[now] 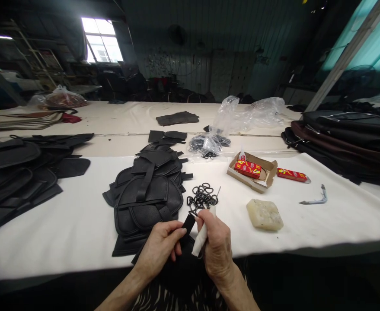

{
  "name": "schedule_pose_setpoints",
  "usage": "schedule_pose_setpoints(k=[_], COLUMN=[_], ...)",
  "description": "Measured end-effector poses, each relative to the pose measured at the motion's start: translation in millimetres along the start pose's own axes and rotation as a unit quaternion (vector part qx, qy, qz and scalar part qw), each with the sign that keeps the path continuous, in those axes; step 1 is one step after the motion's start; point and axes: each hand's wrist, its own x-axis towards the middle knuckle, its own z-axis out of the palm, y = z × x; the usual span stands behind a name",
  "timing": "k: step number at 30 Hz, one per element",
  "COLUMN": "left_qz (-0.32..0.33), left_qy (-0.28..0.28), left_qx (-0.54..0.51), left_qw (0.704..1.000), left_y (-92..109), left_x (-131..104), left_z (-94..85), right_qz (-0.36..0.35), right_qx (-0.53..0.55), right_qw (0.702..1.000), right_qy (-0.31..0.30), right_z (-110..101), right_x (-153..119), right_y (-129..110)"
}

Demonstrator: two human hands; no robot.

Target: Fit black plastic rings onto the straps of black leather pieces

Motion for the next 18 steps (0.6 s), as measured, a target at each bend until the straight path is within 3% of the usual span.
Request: schedule_pose_setpoints(k=[6,9,13,18], left_qz=[-0.002,0.001,0.016,0.013], left_qy=[-0.006,-0.006,-0.011,-0.003], left_qx=[-0.022,-0.049,-0.122,-0.196], left_qw=[1.000,0.999,0.992,0.980], left_y=[3.9,2.8,-2.9,-6.6], left_x=[-1.4,-2.2,-2.7,-6.2], left_z=[0.5,0.1,-0.3,-0.3], right_qz=[-0.192,-0.256,-0.272,-0.197], right_qx=[-0.057,-0.075,-0.064,-0.016], right_qw=[0.980,0.964,0.959,0.978], right_qy=[-0.003,-0.013,-0.040,-0.066], right_z=[-9.2,-12.3,-13.0,-11.1], right_x=[6.0,9.1,9.6,2.6], right_y=[-5.6,-9.9,-16.7,-18.8])
